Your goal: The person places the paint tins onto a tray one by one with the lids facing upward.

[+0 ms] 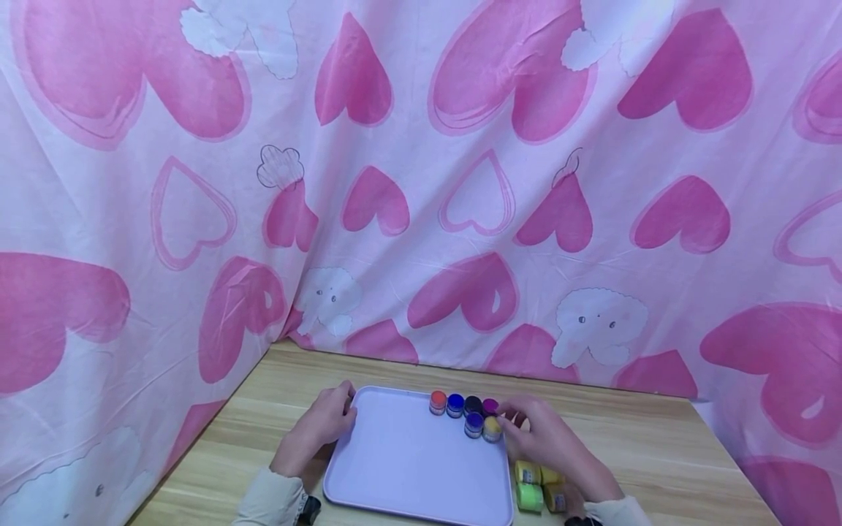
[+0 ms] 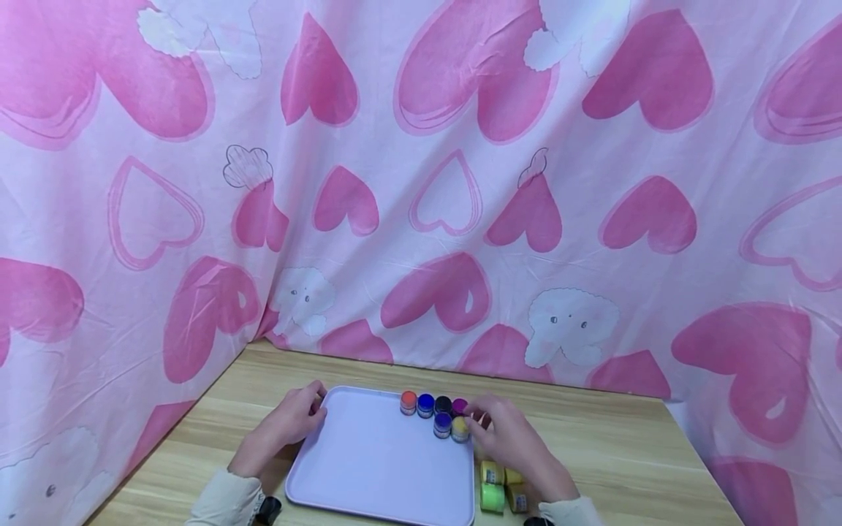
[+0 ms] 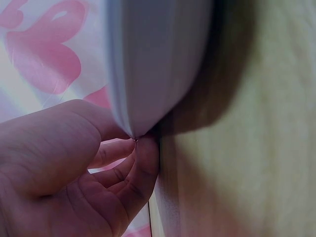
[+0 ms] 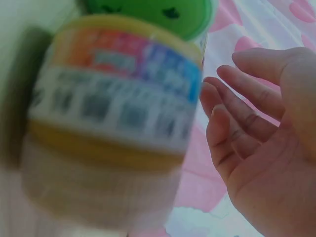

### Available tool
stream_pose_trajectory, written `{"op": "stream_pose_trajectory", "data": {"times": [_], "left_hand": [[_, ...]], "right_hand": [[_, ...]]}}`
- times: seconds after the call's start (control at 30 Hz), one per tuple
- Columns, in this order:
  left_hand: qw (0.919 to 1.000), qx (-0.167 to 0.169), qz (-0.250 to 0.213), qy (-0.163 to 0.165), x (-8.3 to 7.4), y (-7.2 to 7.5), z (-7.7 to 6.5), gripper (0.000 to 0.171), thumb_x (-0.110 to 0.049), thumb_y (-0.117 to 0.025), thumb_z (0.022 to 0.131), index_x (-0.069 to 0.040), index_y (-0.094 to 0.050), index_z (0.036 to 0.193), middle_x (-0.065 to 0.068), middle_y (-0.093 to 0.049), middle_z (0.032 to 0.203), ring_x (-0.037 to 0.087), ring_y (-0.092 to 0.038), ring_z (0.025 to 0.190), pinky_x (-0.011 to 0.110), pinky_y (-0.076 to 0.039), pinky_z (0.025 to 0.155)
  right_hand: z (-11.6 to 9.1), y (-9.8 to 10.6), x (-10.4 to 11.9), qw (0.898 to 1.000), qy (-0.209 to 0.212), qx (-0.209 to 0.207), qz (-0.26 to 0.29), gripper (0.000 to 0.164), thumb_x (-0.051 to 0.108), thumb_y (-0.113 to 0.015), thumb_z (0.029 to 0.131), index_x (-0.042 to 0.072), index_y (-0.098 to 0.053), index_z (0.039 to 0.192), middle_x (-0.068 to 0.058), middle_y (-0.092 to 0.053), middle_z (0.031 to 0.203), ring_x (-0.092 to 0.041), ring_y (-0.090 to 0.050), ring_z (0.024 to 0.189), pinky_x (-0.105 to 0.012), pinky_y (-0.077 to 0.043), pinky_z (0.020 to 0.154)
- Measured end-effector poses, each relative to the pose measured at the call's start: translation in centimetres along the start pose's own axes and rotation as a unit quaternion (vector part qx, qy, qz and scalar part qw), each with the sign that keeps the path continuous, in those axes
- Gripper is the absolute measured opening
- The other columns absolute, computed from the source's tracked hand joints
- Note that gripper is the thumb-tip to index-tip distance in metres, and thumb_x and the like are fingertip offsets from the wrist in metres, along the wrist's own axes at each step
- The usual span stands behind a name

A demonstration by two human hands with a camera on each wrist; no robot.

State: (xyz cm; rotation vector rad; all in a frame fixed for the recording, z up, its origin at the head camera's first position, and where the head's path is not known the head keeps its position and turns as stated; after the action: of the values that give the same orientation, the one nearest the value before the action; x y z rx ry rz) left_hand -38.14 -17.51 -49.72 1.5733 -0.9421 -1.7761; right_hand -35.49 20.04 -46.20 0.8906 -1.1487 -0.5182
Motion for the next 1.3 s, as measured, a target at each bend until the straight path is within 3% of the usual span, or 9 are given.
{"op": "stream_pose_trajectory", "data": {"times": [0.4,0.6,0.67,0.77,0.9,1.07,1.3], "left_hand": [[1.0,-0.003,0.001,-0.004,0.0,-0.2,-0.1,0.018,-0.005,-0.069,0.102,0.0,-0.062,0.118,0.004,-0.057,0.083,0.017,-0.055,0.072,0.031,-0.048,0.062],[1.0,-0.002,0.001,-0.004,0.0,-0.1,0.0,0.019,-0.005,-0.069,0.102,0.0,-0.062,0.119,0.004,-0.057,0.083,0.017,-0.055,0.072,0.031,-0.048,0.061],[1.0,-0.003,0.002,-0.005,0.0,-0.1,0.0,0.019,-0.005,-0.069,0.102,0.0,-0.062,0.118,0.005,-0.058,0.083,0.017,-0.055,0.072,0.031,-0.049,0.061],[1.0,-0.003,0.003,-0.007,-0.1,-0.2,0.0,0.019,-0.005,-0.07,0.102,0.0,-0.062,0.118,0.004,-0.059,0.084,0.017,-0.055,0.073,0.032,-0.049,0.062],[1.0,0.003,0.001,0.002,-0.1,-0.3,0.0,0.02,-0.006,-0.07,0.102,0.0,-0.061,0.119,0.005,-0.06,0.086,0.017,-0.056,0.074,0.032,-0.051,0.063],[1.0,0.004,-0.001,0.008,-0.1,-0.3,0.0,0.02,-0.007,-0.07,0.103,0.0,-0.061,0.12,0.006,-0.06,0.087,0.017,-0.057,0.075,0.033,-0.052,0.063],[1.0,-0.004,-0.002,0.0,-0.1,-0.1,-0.1,0.02,-0.006,-0.07,0.103,0.0,-0.062,0.12,0.005,-0.059,0.085,0.017,-0.056,0.074,0.032,-0.051,0.062]], "right_hand": [[-2.9,0.2,-3.6,0.995,-0.064,0.066,0.038,0.018,0.031,-0.074,0.103,0.019,-0.078,0.117,0.008,-0.074,0.101,-0.013,-0.065,0.095,-0.024,-0.054,0.081],[-4.2,0.1,-4.3,0.992,-0.044,0.098,0.059,0.022,0.037,-0.072,0.105,0.021,-0.076,0.119,0.008,-0.074,0.106,-0.008,-0.065,0.097,-0.025,-0.054,0.084],[-4.6,0.1,-4.3,0.991,-0.031,0.109,0.068,0.022,0.036,-0.071,0.105,0.021,-0.076,0.12,0.008,-0.074,0.108,-0.005,-0.064,0.098,-0.028,-0.056,0.087],[-5.0,-0.1,-4.4,0.988,-0.014,0.126,0.084,0.023,0.032,-0.07,0.105,0.019,-0.074,0.123,0.008,-0.074,0.111,-0.006,-0.064,0.1,-0.042,-0.06,0.094],[-5.6,-0.4,-5.0,0.981,-0.03,0.152,0.115,0.028,0.029,-0.072,0.105,0.015,-0.072,0.129,0.004,-0.073,0.116,-0.014,-0.064,0.106,-0.062,-0.055,0.102],[-6.2,-1.0,-5.7,0.966,-0.095,0.183,0.158,0.035,0.031,-0.074,0.103,0.015,-0.069,0.133,-0.001,-0.071,0.124,-0.025,-0.06,0.115,-0.062,-0.056,0.104],[-6.3,-1.4,-5.8,0.964,-0.079,0.203,0.155,0.032,0.023,-0.074,0.102,0.018,-0.07,0.133,0.0,-0.07,0.127,-0.027,-0.058,0.118,-0.068,-0.053,0.105]]}}
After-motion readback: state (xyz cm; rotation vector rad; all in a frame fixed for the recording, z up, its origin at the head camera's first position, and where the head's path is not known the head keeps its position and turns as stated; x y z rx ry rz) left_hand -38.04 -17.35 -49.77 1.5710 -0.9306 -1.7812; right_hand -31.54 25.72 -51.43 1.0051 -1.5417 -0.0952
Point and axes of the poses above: each hand's wrist, its own z-axis towards the middle knuckle, its own y-axis out of the back of the hand, x = y × z, the point moved 8 cm from there along z, towards the middle knuckle
